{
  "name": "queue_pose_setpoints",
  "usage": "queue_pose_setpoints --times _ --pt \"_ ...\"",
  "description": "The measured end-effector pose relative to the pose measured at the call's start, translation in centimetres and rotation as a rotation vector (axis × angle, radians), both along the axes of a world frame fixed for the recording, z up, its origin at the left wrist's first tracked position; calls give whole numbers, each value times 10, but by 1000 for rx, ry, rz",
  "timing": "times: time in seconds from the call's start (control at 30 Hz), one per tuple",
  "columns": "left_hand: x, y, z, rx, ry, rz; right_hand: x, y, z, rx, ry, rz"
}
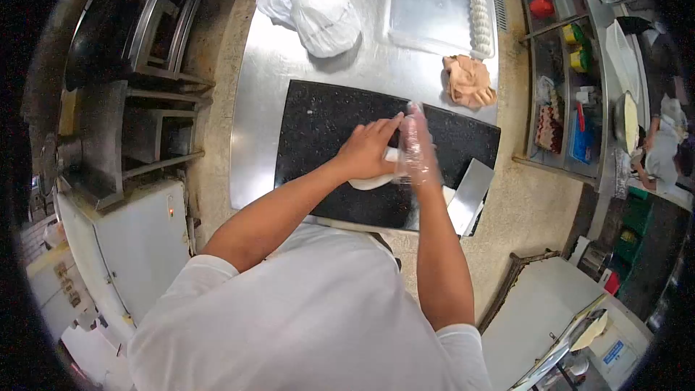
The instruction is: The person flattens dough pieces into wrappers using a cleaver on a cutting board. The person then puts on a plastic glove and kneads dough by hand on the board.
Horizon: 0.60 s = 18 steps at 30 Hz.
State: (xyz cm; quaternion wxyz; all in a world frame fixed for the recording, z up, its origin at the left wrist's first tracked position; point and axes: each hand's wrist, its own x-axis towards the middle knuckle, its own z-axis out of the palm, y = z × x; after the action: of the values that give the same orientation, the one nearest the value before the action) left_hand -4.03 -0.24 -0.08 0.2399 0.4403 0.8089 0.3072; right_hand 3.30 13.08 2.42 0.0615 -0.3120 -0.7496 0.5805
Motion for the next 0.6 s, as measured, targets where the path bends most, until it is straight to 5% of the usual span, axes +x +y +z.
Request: queue_pose_setpoints --times 0.03,0.07,0.27,0.3,0.37,0.43,0.5,0.53,0.6 --pt "-6 -3 1 111 -186 36 0 -1 21 -418 4 -128" --pt "-20 -9 3 213 -458 2 1 -2 30 -500 39 -66" --pt "-80 -17 16 285 -858 -191 -25 -5 47 -370 24 -9" --pt "-92 -18 11 282 -872 -207 -30 -7 61 -226 -19 32" --pt "-108 -19 5 318 -186 -374 -32 -10 76 -77 -76 60" --pt "-127 -16 31 210 -303 -276 -36 -3 78 102 -193 104" --pt "-138 -15 36 361 -717 41 -41 -10 87 5 -153 81" --pt "-139 -12 47 286 -846 142 -45 -18 90 -308 -30 5" --pt "-131 -1 39 507 -647 68 -56 -30 88 -700 98 -90"
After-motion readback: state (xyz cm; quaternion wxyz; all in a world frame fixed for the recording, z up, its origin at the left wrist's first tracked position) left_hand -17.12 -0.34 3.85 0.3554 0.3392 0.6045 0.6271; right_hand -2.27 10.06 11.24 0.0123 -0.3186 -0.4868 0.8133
